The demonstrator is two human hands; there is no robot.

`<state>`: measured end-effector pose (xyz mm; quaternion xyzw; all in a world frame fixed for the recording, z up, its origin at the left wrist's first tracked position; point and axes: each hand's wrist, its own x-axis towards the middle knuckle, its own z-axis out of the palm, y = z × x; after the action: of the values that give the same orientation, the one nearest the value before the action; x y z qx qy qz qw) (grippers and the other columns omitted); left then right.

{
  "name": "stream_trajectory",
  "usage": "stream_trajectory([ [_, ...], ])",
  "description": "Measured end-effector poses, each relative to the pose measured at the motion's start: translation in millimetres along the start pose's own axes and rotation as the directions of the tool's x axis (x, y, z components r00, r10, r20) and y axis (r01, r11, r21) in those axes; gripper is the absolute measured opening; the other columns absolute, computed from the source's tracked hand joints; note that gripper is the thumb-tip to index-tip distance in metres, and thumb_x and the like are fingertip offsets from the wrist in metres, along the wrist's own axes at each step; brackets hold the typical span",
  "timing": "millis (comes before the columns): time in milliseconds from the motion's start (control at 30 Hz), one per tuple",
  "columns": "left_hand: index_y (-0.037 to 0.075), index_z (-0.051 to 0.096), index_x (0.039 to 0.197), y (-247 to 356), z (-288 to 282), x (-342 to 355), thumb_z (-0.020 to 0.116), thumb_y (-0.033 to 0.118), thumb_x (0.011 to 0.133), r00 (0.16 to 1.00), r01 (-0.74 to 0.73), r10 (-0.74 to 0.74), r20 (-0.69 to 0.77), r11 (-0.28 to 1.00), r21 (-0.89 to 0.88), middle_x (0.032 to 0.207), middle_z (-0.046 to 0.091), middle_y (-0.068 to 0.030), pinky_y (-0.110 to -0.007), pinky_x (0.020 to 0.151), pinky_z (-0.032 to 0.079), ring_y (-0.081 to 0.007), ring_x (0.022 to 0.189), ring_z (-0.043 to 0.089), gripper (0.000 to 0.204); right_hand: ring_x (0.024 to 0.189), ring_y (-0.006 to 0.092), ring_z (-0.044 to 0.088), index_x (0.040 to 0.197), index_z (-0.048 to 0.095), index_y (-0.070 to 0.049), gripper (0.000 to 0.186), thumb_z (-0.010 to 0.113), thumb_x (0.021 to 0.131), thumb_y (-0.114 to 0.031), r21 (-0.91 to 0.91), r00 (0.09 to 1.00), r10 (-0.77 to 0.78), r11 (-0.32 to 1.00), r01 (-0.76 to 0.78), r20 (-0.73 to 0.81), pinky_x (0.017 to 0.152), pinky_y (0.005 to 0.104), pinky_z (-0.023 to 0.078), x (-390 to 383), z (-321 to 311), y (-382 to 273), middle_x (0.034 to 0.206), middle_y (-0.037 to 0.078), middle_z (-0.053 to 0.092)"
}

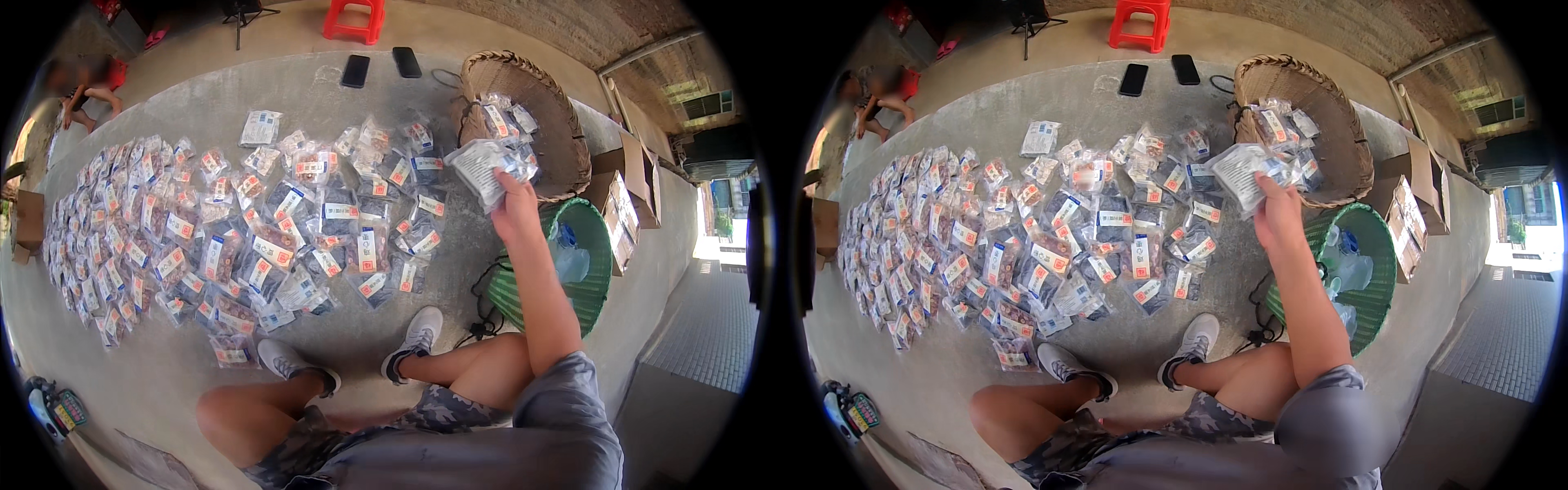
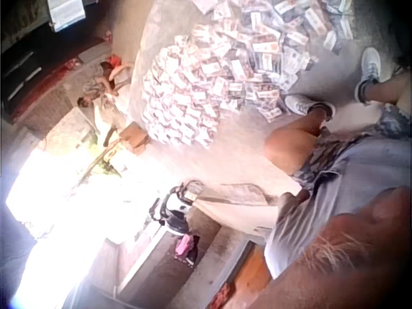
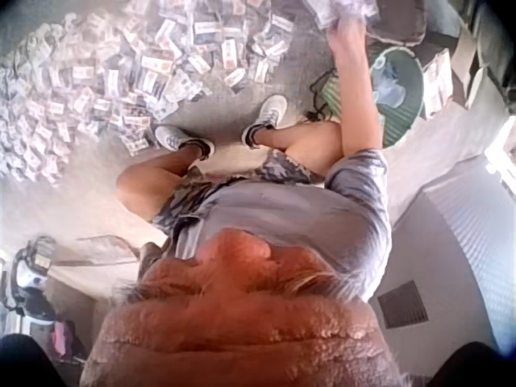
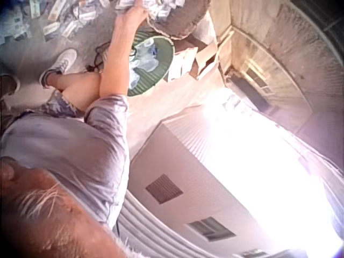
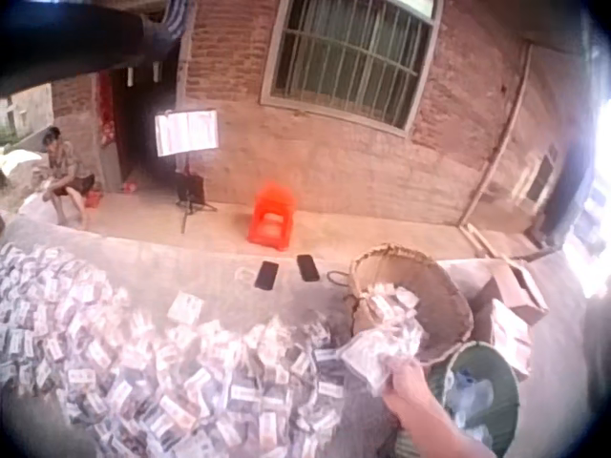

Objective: The person sits on the floor and sorts through a large pile of small, sealed plastic packages containing dark items. They pick up individual packages, inspect them, and place them into a woven basket. The person briefly handles a smartphone before resuming the sorting task.

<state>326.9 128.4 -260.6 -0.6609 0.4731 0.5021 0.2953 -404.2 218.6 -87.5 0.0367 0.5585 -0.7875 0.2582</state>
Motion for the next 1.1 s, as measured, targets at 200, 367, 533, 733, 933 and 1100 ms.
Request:
stream_trajectory([
  [200,0.011,0.057,0.133,69.2,20.0,-3.3,0.059,0.028,0.099,0.994,-0.108,0.109,0.017,0.992,-0.061,0.111,0.066,-0.0031,-0.033,0.094,0.047,-0.0141,0.102,0.061,0.038,0.111,0.0211,0.066,0.128,0.053,-0.008,0.035,0.054,0.105,-0.034,-0.175,0.978,0.058,0.984,-0.023,0.198,0.078,0.0331,0.054,22.9,0.7,6.0,0.134,0.012,0.063],
  [367,0.011,0.057,0.133,99.9,12.6,9.5,0.059,0.027,0.099,0.984,-0.177,0.178,0.015,0.982,-0.068,0.112,0.066,-0.0038,-0.033,0.094,0.047,-0.0145,0.102,0.061,0.038,0.076,0.0172,0.072,0.111,0.067,-0.006,0.027,0.065,0.096,-0.029,-0.937,0.784,0.61,0.328,-0.12,0.114,0.055,0.0315,0.05,43.6,-17.5,100.9,0.102,0.006,0.072],
  [533,0.01,0.057,0.134,88.6,11.9,4.3,0.06,0.025,0.099,0.986,-0.169,0.169,0.0,0.984,-0.065,0.113,0.066,-0.0044,-0.033,0.093,0.048,-0.0148,0.103,0.061,0.038,0.09,0.0269,0.072,0.114,0.065,-0.002,0.044,0.075,0.085,-0.034,-0.986,0.831,0.554,-0.099,0.131,0.055,0.071,0.039,0.056,101.9,-87.3,163.0,0.105,0.014,0.072],
  [733,0.01,0.058,0.134,103.8,21.8,12.2,0.06,0.023,0.098,0.979,-0.203,0.204,0.014,0.979,-0.024,0.115,0.066,-0.0052,-0.033,0.093,0.048,-0.0152,0.104,0.061,0.038,0.122,0.0377,0.06,0.135,0.055,-0.004,0.079,0.082,0.073,-0.045,-0.891,0.856,0.515,-0.369,0.264,0.041,0.1,0.0428,0.049,144.6,-117.2,172.4,0.131,0.022,0.062],
  [933,0.01,0.058,0.134,180.7,12.7,17.3,0.06,0.022,0.098,0.898,-0.44,0.441,-0.002,0.897,0.034,0.116,0.067,-0.006,-0.033,0.093,0.049,-0.0156,0.104,0.062,0.038,0.134,0.035,0.052,0.152,0.037,-0.003,0.104,0.084,0.071,-0.047,-0.837,0.831,0.553,-0.429,0.34,0.054,0.11,0.0407,0.044,172.6,-127.3,189.0,0.146,0.022,0.052],
  [1100,0.01,0.058,0.135,289.2,-15.0,7.9,0.06,0.02,0.098,0.694,-0.718,0.72,0.007,0.692,0.076,0.117,0.067,-0.0066,-0.033,0.093,0.049,-0.016,0.105,0.062,0.038,0.132,0.0338,0.054,0.151,0.038,-0.005,0.103,0.085,0.07,-0.047,-0.768,0.739,0.669,-0.434,0.471,0.076,0.109,0.0409,0.044,189.0,-132.0,179.6,0.144,0.021,0.055],
])
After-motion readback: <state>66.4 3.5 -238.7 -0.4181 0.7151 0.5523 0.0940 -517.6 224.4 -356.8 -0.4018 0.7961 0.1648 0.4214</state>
